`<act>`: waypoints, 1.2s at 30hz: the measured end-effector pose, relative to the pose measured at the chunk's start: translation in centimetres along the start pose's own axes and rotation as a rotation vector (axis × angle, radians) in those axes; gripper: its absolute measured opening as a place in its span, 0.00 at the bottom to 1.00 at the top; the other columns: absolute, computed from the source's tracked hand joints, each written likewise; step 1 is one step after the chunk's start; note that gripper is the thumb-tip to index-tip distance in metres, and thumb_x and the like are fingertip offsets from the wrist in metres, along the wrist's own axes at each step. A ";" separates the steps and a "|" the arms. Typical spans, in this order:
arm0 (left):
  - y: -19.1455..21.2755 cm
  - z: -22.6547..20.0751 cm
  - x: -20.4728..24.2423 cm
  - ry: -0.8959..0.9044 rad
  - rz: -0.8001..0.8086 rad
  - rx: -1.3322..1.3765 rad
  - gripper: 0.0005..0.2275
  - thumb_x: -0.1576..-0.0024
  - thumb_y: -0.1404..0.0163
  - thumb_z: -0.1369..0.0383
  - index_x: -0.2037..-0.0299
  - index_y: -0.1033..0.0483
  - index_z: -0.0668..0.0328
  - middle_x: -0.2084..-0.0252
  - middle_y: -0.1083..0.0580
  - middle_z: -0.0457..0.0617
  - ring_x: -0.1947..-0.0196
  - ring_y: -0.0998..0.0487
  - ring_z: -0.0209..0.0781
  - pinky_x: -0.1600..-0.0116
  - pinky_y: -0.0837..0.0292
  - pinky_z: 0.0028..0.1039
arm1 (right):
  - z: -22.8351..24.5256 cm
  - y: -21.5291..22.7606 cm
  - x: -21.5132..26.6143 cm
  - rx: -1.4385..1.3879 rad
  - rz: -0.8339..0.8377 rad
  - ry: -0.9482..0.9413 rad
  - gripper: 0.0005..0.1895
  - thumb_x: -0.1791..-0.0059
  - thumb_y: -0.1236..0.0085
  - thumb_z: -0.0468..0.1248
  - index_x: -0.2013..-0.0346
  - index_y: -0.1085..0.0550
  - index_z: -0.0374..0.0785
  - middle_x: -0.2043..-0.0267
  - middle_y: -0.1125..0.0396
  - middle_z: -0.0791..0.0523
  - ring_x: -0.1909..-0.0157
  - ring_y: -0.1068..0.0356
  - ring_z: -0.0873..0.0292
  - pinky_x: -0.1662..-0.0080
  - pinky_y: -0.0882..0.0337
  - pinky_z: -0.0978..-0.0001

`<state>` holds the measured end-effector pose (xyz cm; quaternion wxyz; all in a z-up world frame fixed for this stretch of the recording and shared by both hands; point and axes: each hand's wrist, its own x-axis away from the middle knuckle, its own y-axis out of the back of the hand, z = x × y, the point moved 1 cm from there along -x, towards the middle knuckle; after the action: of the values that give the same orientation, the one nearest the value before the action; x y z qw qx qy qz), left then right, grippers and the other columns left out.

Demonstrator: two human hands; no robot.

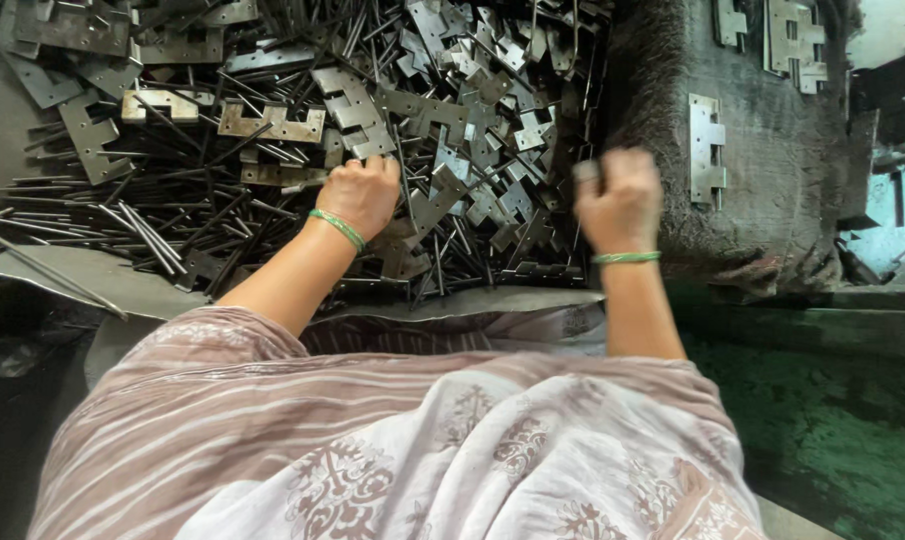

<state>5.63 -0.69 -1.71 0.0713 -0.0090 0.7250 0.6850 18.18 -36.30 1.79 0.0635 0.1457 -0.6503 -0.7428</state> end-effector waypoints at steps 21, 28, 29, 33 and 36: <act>7.0 4.2 2.9 0.218 0.171 1.393 0.09 0.43 0.44 0.69 0.54 0.22 0.58 0.58 0.20 0.55 0.60 0.19 0.48 0.53 0.21 0.35 | 2.1 2.7 4.4 -0.586 -0.282 0.006 0.14 0.54 0.39 0.21 0.53 0.24 0.29 0.59 0.25 0.48 0.60 0.23 0.53 0.57 0.23 0.63; 2.6 -0.6 6.0 -0.137 0.113 0.194 0.09 0.53 0.44 0.70 0.62 0.23 0.58 0.59 0.22 0.54 0.52 0.21 0.57 0.50 0.25 0.42 | 0.9 4.5 5.8 -1.818 -0.281 -0.491 0.09 0.52 0.44 0.20 0.60 0.25 0.32 0.63 0.26 0.52 0.63 0.24 0.58 0.55 0.19 0.62; 2.1 -0.9 6.1 -0.153 0.075 0.211 0.10 0.52 0.45 0.71 0.60 0.24 0.59 0.59 0.22 0.54 0.53 0.21 0.57 0.49 0.25 0.42 | 0.9 4.0 5.5 -1.939 -0.270 -0.584 0.07 0.51 0.45 0.22 0.61 0.25 0.32 0.64 0.27 0.52 0.65 0.25 0.58 0.56 0.19 0.62; 0.7 -1.0 6.6 -0.124 0.053 0.273 0.20 0.46 0.48 0.75 0.42 0.30 0.60 0.59 0.23 0.56 0.55 0.20 0.59 0.51 0.24 0.44 | 1.2 0.7 4.6 -2.344 -0.152 -0.833 0.05 0.44 0.44 0.30 0.64 0.25 0.31 0.68 0.31 0.52 0.69 0.30 0.57 0.63 0.25 0.65; 0.4 -0.9 6.5 -0.015 0.049 0.315 0.21 0.43 0.47 0.74 0.38 0.33 0.56 0.55 0.24 0.56 0.55 0.20 0.59 0.53 0.23 0.44 | 1.9 -2.5 4.8 -2.211 0.004 -1.037 0.08 0.47 0.47 0.35 0.67 0.26 0.34 0.71 0.32 0.53 0.70 0.30 0.56 0.65 0.27 0.64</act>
<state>-0.89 -1.03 -2.06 0.0605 0.0250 0.8230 0.5642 13.26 -35.46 -1.14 -0.1125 -0.3015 0.3835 -0.8657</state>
